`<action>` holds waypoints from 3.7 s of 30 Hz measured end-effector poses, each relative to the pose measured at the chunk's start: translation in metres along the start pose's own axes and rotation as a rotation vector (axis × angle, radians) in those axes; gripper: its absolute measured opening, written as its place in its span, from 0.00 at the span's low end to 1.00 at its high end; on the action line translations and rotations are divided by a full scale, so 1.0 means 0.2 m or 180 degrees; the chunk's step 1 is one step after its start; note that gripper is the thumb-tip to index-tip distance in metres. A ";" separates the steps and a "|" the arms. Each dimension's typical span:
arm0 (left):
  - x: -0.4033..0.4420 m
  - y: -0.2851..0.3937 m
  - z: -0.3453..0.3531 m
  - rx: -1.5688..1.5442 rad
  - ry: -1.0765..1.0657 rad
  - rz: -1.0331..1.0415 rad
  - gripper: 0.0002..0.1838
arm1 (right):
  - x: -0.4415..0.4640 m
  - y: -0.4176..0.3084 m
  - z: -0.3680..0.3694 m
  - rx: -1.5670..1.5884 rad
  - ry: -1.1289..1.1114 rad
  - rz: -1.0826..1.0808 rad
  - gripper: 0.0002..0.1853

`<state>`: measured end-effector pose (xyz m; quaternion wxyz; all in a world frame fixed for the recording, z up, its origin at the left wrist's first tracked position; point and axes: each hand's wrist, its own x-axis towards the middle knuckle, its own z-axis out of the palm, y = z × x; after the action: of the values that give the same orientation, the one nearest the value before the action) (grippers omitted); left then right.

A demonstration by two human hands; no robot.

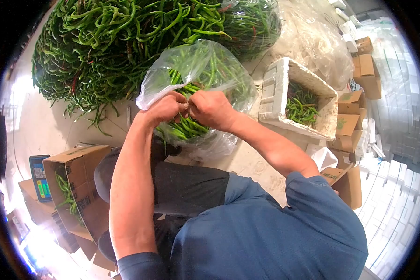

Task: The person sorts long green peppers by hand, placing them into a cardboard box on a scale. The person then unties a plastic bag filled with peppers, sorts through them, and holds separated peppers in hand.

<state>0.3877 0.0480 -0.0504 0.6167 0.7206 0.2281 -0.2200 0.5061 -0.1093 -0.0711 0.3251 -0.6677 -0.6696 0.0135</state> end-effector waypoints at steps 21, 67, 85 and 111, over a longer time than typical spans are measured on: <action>-0.04 -0.02 0.08 0.1315 0.1660 0.1166 0.12 | -0.01 0.03 0.00 0.0492 -0.0382 0.0671 0.09; 0.00 -0.07 0.08 0.1027 0.1217 0.1033 0.12 | 0.01 0.07 0.01 0.0725 -0.0843 0.0396 0.11; 0.00 -0.08 -0.01 0.0045 0.0814 0.0622 0.10 | 0.03 0.00 -0.02 0.0706 0.0005 0.0294 0.06; 0.06 -0.14 0.01 -0.0031 0.0998 0.0037 0.10 | 0.05 0.05 0.13 0.0105 -0.0818 0.0209 0.14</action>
<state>0.3810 0.0505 -0.0795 0.5783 0.7444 0.3184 -0.1002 0.5041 -0.0885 -0.0927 0.2469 -0.6765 -0.6832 0.1205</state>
